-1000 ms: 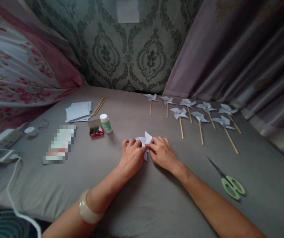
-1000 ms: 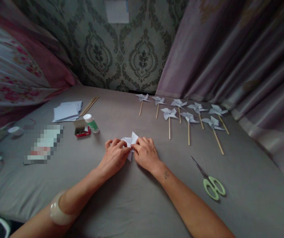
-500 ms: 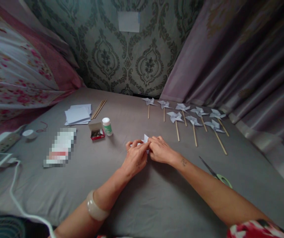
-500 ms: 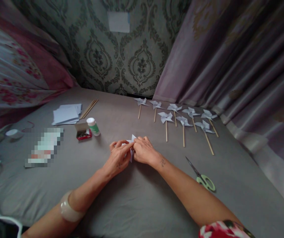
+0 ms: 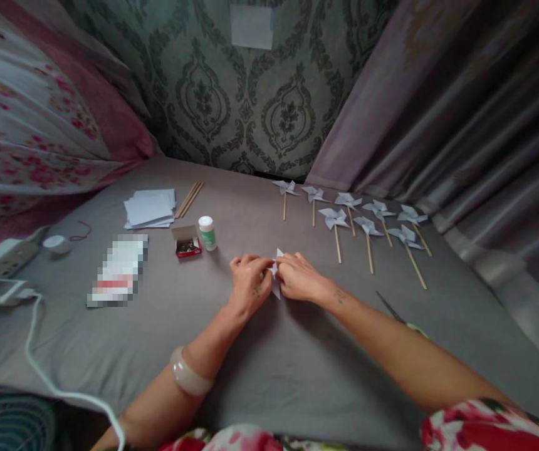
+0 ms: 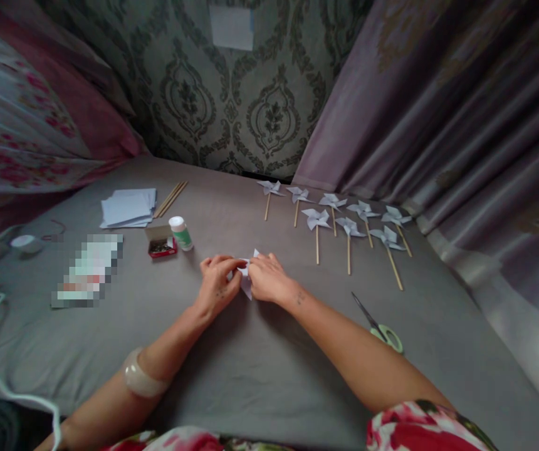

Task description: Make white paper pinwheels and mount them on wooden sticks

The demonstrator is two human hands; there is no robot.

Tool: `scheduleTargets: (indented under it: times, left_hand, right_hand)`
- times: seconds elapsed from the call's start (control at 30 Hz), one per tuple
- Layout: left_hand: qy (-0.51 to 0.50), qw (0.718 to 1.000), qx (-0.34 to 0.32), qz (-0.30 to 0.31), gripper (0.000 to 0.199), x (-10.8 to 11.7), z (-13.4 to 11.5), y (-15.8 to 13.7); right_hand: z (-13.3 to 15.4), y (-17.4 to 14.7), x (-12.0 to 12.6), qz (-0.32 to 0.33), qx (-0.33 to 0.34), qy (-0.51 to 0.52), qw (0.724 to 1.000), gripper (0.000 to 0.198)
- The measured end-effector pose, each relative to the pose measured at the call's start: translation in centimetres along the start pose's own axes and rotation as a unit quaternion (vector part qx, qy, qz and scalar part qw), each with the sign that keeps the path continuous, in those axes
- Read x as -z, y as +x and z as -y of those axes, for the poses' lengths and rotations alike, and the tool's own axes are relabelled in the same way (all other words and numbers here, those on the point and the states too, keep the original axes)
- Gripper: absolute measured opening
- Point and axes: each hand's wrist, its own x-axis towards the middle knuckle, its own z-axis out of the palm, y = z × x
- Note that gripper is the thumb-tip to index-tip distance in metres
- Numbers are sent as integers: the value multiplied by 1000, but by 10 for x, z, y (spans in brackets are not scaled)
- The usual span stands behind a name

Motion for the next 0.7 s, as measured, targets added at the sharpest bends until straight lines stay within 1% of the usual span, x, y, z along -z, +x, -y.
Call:
scheduleTargets:
  times: [0.1, 0.17, 0.23, 0.33, 0.43, 0.53, 0.7]
  left_hand:
    - [1, 996, 40, -78, 26, 4, 6, 4]
    - [0, 993, 64, -100, 25, 7, 9, 7]
    - [5, 991, 89, -102, 26, 10, 12, 10]
    - [20, 989, 121, -82, 26, 11, 15, 12]
    - [38, 991, 119, -53, 27, 8, 16, 11]
    - [59, 993, 99, -26, 28, 3, 17, 10]
    - [102, 990, 90, 35, 28, -1, 20, 10]
  right_hand:
    - [-7, 1, 7, 12, -17, 8, 1000, 26]
    - [-13, 1, 8, 18, -39, 35, 998, 30]
    - [-19, -1, 6, 17, -44, 51, 998, 35]
    - [-25, -3, -2, -28, -55, 66, 996, 39]
    - [-30, -8, -11, -86, -72, 122, 986, 39]
    - [-36, -15, -17, -141, -100, 182, 968, 36]
    - [-45, -35, -33, -221, -165, 257, 926, 32]
